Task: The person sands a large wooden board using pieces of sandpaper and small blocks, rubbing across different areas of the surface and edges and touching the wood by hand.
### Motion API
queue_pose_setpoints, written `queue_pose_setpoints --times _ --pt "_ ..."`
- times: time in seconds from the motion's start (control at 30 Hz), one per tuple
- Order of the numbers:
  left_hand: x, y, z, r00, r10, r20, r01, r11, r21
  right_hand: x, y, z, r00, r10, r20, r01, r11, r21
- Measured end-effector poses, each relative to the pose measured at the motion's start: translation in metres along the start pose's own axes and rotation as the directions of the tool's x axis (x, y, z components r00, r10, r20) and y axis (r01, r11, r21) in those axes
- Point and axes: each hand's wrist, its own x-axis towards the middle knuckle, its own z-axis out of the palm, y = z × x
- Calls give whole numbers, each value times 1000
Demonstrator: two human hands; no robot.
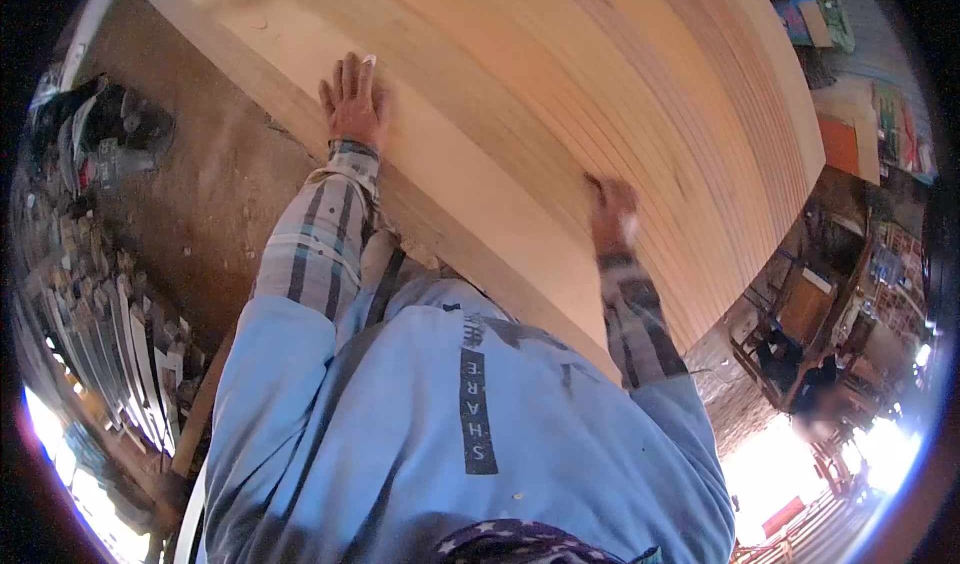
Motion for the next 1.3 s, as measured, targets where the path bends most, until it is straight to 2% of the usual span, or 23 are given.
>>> queue_pose_setpoints --times 0.03,0.07,0.13,0.17,0.23,0.27,0.33,0.37,0.4,0.43,0.47,0.5,0.63,0.67,0.77,0.8,0.9,0.97,1.03,1.1,1.17,1.2,1.3 --pt "0 1 -1 1000 2 2 -2 1000 -5 41 -32 16 999 -36 3 36 998 45" --pt "2 0 -2 1000 5 2 -5 1000 -9 80 -60 43 994 -97 -45 103 980 169" --pt "2 0 -4 1000 -3 1 3 1000 -21 156 -123 75 963 -198 -185 242 936 257" --pt "1 1 -6 1000 -5 -2 5 999 -43 191 -148 88 982 -164 -96 186 938 292" --pt "1 -1 -8 1000 4 -5 -5 999 -35 242 -187 84 965 -71 253 30 986 165" --pt "1 -2 -9 1000 29 -3 -29 998 -48 233 -182 89 964 -63 258 20 985 169" --pt "1 -4 -4 999 34 -1 -34 998 -44 214 -149 92 983 -148 110 113 954 279" --pt "0 -3 -1 1000 24 -11 -24 999 -39 185 -132 66 976 -35 217 -34 950 310" --pt "0 -1 0 1000 14 -18 -15 999 -51 143 -99 59 992 -75 98 49 969 244" --pt "0 -2 2 1000 16 -16 -17 999 -31 108 -76 30 983 27 181 -97 914 393" --pt "2 -3 2 1000 20 -11 -20 1000 -9 69 -43 17 972 92 214 -135 972 194" --pt "3 -2 1 1000 15 -16 -15 1000 -14 33 -18 -2 984 89 157 -112 984 139" --pt "2 10 -10 1000 -12 22 12 1000 -28 -5 -1 -27 983 121 137 -131 989 67" --pt "2 11 -11 998 -22 51 23 999 -26 6 -2 -4 1000 -11 11 11 1000 28" --pt "0 2 3 1000 7 19 -7 1000 -23 122 -83 53 992 -128 -19 128 956 265" --pt "0 0 2 1000 3 23 -3 1000 -10 159 -103 89 950 -258 -177 296 926 234" --pt "-1 2 -8 1000 -6 19 7 998 -67 263 -188 131 979 -195 -60 204 930 306" --pt "2 3 -14 999 -9 47 13 998 -69 272 -198 137 989 -147 -14 145 948 283" --pt "0 4 -12 999 -8 43 12 997 -76 255 -174 136 996 -12 83 -12 958 286" --pt "1 5 -5 999 -26 22 28 995 -93 187 -125 83 988 -143 -61 155 945 288" --pt "2 4 0 1000 -24 14 25 996 -82 125 -78 40 995 -93 29 83 961 264" --pt "2 4 -2 999 -35 9 36 996 -86 101 -64 16 990 7 142 -49 956 291" --pt "2 5 -7 999 -20 37 22 998 -54 78 -49 2 986 70 151 -101 973 209"
